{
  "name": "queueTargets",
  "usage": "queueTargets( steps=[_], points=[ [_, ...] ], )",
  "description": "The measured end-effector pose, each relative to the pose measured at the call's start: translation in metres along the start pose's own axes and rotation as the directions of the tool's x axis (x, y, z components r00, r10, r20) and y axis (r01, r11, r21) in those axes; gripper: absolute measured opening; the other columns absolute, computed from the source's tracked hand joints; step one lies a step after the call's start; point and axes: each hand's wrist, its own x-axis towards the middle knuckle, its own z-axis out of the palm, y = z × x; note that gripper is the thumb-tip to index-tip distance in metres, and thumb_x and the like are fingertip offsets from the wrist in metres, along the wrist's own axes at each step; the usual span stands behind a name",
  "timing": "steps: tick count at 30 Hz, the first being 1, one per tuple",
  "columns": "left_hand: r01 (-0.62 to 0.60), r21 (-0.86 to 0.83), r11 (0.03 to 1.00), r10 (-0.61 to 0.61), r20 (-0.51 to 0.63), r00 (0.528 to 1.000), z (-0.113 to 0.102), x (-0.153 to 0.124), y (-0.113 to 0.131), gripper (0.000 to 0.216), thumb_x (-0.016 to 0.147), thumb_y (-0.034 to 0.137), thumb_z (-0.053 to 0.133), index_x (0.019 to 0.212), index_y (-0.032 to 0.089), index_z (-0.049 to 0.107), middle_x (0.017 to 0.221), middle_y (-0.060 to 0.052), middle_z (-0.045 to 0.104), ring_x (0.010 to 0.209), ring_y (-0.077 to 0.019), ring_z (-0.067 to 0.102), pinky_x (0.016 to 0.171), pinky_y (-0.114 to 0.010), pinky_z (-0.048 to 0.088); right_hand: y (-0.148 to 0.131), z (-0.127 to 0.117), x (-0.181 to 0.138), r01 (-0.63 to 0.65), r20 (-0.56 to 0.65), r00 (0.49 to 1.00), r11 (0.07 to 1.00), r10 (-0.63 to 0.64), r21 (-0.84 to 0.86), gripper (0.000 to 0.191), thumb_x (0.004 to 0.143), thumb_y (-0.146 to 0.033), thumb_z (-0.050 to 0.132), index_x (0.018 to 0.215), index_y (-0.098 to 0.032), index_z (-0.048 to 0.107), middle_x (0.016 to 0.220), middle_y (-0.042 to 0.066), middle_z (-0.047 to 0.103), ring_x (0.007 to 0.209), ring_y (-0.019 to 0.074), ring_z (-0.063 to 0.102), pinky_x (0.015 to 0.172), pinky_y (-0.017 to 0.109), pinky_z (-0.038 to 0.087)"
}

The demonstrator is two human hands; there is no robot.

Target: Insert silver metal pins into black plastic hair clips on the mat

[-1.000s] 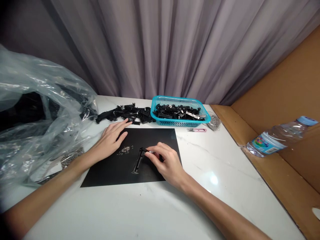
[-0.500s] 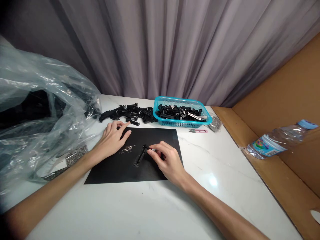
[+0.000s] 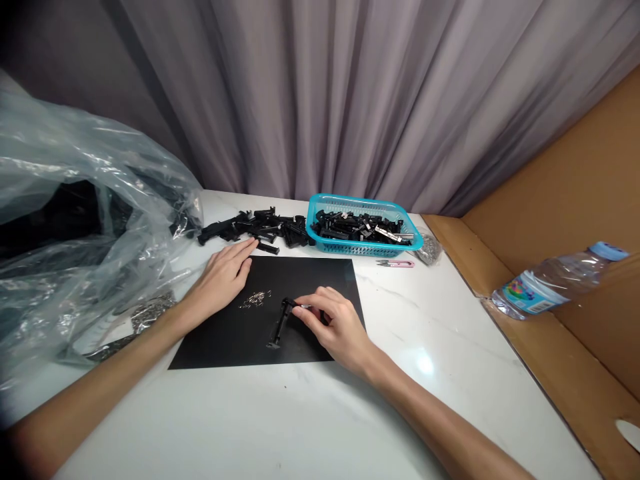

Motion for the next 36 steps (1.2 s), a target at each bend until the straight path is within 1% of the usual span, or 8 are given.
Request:
queueTargets(
  steps=[10, 15, 19, 22, 25, 28, 32, 36],
  points=[
    [-0.029, 0.01, 1.0, 0.03, -0.108, 0.994, -0.011, -0.005, 0.007, 0.035, 0.101, 0.029, 0.043, 0.116, 0.015, 0.071, 0.129, -0.016, 0.07, 0.118, -0.0332, 0.066, 0.109, -0.052, 0.049, 0.028, -0.027, 0.023, 0.097, -0.261, 0.941, 0.911, -0.215, -0.401, 0.026, 0.105, -0.034, 0.054, 0.107, -0.018, 0.074, 0.073, 0.003, 0.056, 0.072, 0.0216, 0.052, 0.071, 0.035, 0.042],
    [-0.14, -0.029, 0.99, 0.138, -0.064, 0.988, -0.008, -0.004, 0.005, 0.038, 0.104, 0.033, 0.039, 0.125, 0.015, 0.065, 0.146, -0.015, 0.061, 0.137, -0.0298, 0.056, 0.118, -0.048, 0.043, 0.039, -0.073, 0.067, -0.031, -0.397, 0.868, 0.765, -0.299, -0.644, 0.029, 0.104, -0.037, 0.053, 0.095, -0.018, 0.073, 0.073, 0.005, 0.06, 0.077, 0.0234, 0.053, 0.075, 0.035, 0.042],
    [-0.179, -0.007, 0.984, 0.179, -0.027, 0.984, -0.01, -0.006, 0.005, 0.042, 0.107, 0.035, 0.035, 0.136, 0.021, 0.062, 0.145, -0.012, 0.064, 0.139, -0.0302, 0.055, 0.115, -0.05, 0.043, 0.05, -0.09, 0.094, -0.234, -0.528, 0.829, 0.743, -0.184, -0.627, 0.034, 0.102, -0.04, 0.05, 0.096, -0.017, 0.074, 0.074, 0.007, 0.065, 0.077, 0.0253, 0.058, 0.071, 0.035, 0.042],
    [-0.199, 0.042, 0.979, 0.201, -0.025, 0.979, -0.014, -0.008, 0.007, 0.039, 0.107, 0.032, 0.038, 0.133, 0.021, 0.065, 0.129, -0.012, 0.069, 0.125, -0.0307, 0.061, 0.109, -0.049, 0.045, 0.051, -0.079, 0.087, -0.187, -0.571, 0.799, 0.826, -0.187, -0.531, 0.035, 0.104, -0.042, 0.049, 0.106, -0.017, 0.073, 0.077, 0.006, 0.067, 0.074, 0.0232, 0.061, 0.075, 0.035, 0.046],
    [-0.19, 0.063, 0.98, 0.192, -0.03, 0.981, -0.016, -0.008, 0.007, 0.037, 0.106, 0.029, 0.041, 0.129, 0.017, 0.067, 0.112, -0.013, 0.07, 0.107, -0.0305, 0.064, 0.101, -0.049, 0.047, 0.036, -0.052, 0.06, 0.012, -0.384, 0.893, 0.865, -0.236, -0.502, 0.031, 0.105, -0.038, 0.05, 0.101, -0.019, 0.073, 0.076, 0.005, 0.064, 0.075, 0.0214, 0.06, 0.077, 0.034, 0.047],
    [-0.183, 0.07, 0.981, 0.186, -0.038, 0.982, -0.016, -0.008, 0.008, 0.032, 0.106, 0.029, 0.045, 0.116, 0.018, 0.073, 0.104, -0.012, 0.068, 0.101, -0.0298, 0.062, 0.096, -0.048, 0.048, 0.015, -0.02, 0.037, 0.161, -0.054, 0.978, 0.897, -0.2, -0.412, 0.026, 0.105, -0.031, 0.052, 0.112, -0.02, 0.074, 0.088, 0.006, 0.067, 0.079, 0.0181, 0.061, 0.072, 0.03, 0.047],
    [-0.174, 0.063, 0.983, 0.177, -0.053, 0.983, -0.016, -0.01, 0.011, 0.028, 0.105, 0.029, 0.048, 0.108, 0.017, 0.073, 0.105, -0.012, 0.068, 0.099, -0.0298, 0.062, 0.094, -0.047, 0.049, -0.005, 0.012, 0.026, 0.203, 0.192, 0.974, 0.855, -0.124, -0.477, 0.039, 0.107, -0.03, 0.049, 0.144, -0.025, 0.06, 0.089, 0.005, 0.068, 0.079, 0.0187, 0.061, 0.065, 0.029, 0.042],
    [-0.179, 0.032, 0.983, 0.182, -0.092, 0.979, -0.018, -0.011, 0.014, 0.023, 0.104, 0.029, 0.05, 0.107, 0.018, 0.07, 0.109, -0.011, 0.071, 0.103, -0.0304, 0.065, 0.096, -0.048, 0.049, -0.01, 0.023, 0.026, 0.241, 0.279, 0.956, 0.789, -0.092, -0.565, 0.041, 0.109, -0.035, 0.045, 0.146, -0.027, 0.058, 0.09, 0.006, 0.067, 0.081, 0.0199, 0.062, 0.06, 0.029, 0.036]
  ],
)
